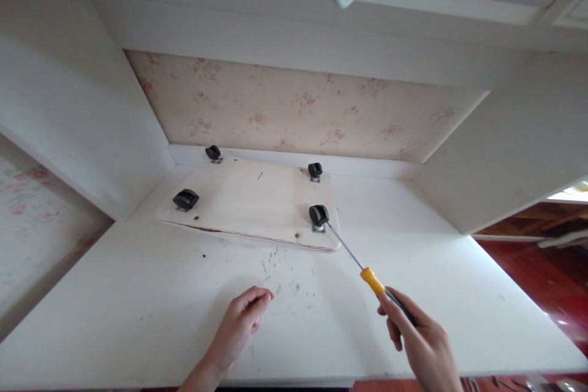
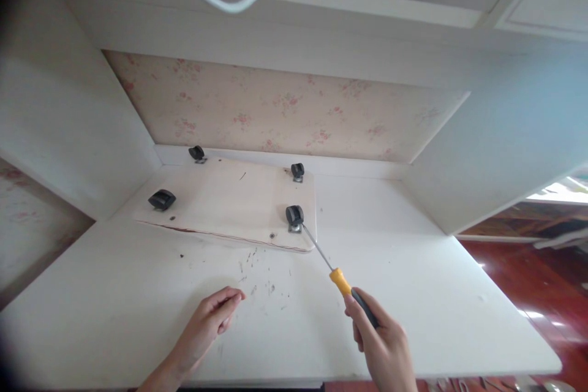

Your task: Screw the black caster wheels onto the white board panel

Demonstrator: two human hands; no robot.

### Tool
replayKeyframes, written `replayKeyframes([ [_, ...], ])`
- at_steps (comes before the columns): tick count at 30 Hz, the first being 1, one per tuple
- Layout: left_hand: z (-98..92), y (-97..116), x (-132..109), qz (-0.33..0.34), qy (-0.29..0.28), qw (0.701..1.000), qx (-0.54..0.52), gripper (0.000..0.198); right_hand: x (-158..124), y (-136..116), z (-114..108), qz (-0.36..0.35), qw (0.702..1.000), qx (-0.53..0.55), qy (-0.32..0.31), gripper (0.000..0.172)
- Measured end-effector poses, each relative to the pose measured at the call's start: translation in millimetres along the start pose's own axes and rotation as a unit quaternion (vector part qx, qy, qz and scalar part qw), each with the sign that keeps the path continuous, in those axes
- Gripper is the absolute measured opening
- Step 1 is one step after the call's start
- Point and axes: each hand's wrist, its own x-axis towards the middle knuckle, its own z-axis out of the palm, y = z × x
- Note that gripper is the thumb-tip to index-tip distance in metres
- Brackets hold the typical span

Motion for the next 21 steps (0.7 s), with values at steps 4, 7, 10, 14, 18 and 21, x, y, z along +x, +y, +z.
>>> replayKeyframes([
  [4, -2.3, -4.1, 0.6, 0.006, -0.004, 1.000, 0.001, 0.039, 2.2, -0.3, -1.0, 0.005, 1.000, -0.002, -0.001, 0.058],
  [7, -3.8, -7.7, 2.2, 0.008, -0.005, 1.000, 0.003, 0.040, 5.3, 2.1, -1.9, 0.002, 1.000, 0.006, -0.008, 0.059],
  [10, -4.2, -9.7, 3.4, 0.009, -0.004, 1.000, 0.003, 0.041, 11.0, 7.8, -4.3, 0.003, 1.000, 0.002, -0.023, 0.061],
  [14, -4.2, -10.6, 4.4, 0.004, 0.001, 1.000, -0.004, 0.042, 19.7, 13.6, -6.7, 0.004, 0.999, -0.018, -0.038, 0.063],
  [18, -4.8, -11.7, 5.1, 0.002, 0.001, 1.000, -0.008, 0.044, 24.8, 11.1, -4.7, -0.005, 0.998, -0.033, -0.047, 0.062],
  [21, -5.5, -12.5, 5.0, 0.001, 0.001, 1.000, -0.003, 0.044, 26.1, 6.9, -4.2, -0.019, 0.998, -0.035, -0.040, 0.060],
])
